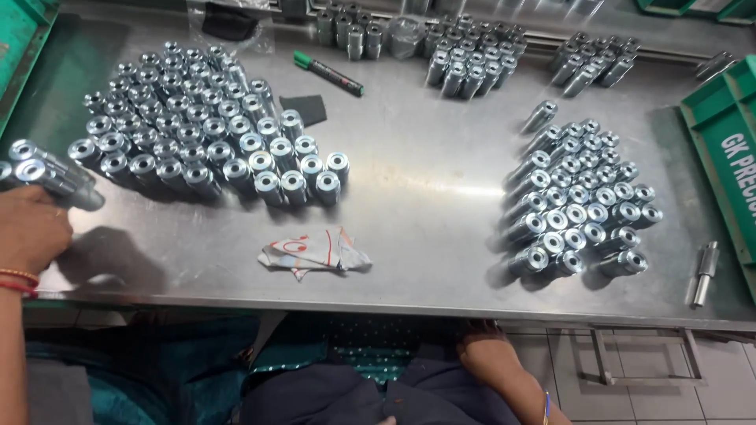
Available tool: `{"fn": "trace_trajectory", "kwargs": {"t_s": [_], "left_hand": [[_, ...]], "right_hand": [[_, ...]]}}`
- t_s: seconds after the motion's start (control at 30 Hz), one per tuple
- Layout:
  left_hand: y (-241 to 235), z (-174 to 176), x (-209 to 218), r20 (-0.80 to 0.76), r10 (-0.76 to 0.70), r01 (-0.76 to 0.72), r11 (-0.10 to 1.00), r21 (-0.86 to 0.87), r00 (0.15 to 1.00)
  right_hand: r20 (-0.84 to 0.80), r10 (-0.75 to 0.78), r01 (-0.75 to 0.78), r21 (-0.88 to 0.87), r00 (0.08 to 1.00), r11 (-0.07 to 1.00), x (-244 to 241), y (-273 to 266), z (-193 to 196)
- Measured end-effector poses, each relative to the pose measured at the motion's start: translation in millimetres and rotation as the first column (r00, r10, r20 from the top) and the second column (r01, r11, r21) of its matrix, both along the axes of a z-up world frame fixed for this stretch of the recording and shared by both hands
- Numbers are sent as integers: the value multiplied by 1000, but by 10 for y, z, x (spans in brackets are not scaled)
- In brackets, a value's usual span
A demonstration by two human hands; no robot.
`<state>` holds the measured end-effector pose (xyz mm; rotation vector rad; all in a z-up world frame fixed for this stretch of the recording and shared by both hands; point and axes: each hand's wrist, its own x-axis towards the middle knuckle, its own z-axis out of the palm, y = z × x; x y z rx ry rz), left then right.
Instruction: Inspecting and sorting metal mechanical components on a work table.
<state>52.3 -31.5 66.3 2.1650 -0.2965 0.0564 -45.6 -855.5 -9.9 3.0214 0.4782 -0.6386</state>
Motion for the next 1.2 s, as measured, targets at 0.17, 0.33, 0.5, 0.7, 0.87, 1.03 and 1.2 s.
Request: {"fn": "trace_trajectory", "kwargs": {"t_s": [0.17, 0.33, 0.5, 0.7, 0.87, 1.03, 1.2], "left_hand": [[-10, -49, 63, -177, -193, -26, 601, -799, 965], [569, -167, 399, -30, 74, -77, 986, -146, 997], [-191, 666, 154, 399, -109, -332, 386, 861, 910], [-2722, 1695, -193, 304, -593, -347, 43, 937, 746], [-3031, 1814, -232, -51, -482, -90, -265, 960, 874], [-2426, 1540, -475, -220, -258, 130, -325, 937, 941], [3, -569, -607, -27, 47, 48, -566, 823, 999]], "right_hand": [[108, 11, -20, 87, 994, 996, -22, 47, 142], [171, -32, 7, 148, 985, 989, -54, 53, 84], [210, -7, -14, 98, 978, 995, -7, 172, 91], [68, 60, -55, -75, 996, 996, 134, 352, 204], [61, -5, 9, -63, 998, 998, 204, 441, 232], [78, 9, -7, -30, 997, 1000, 275, 296, -351], [81, -61, 63, -22, 995, 998, 252, 441, -187]]}}
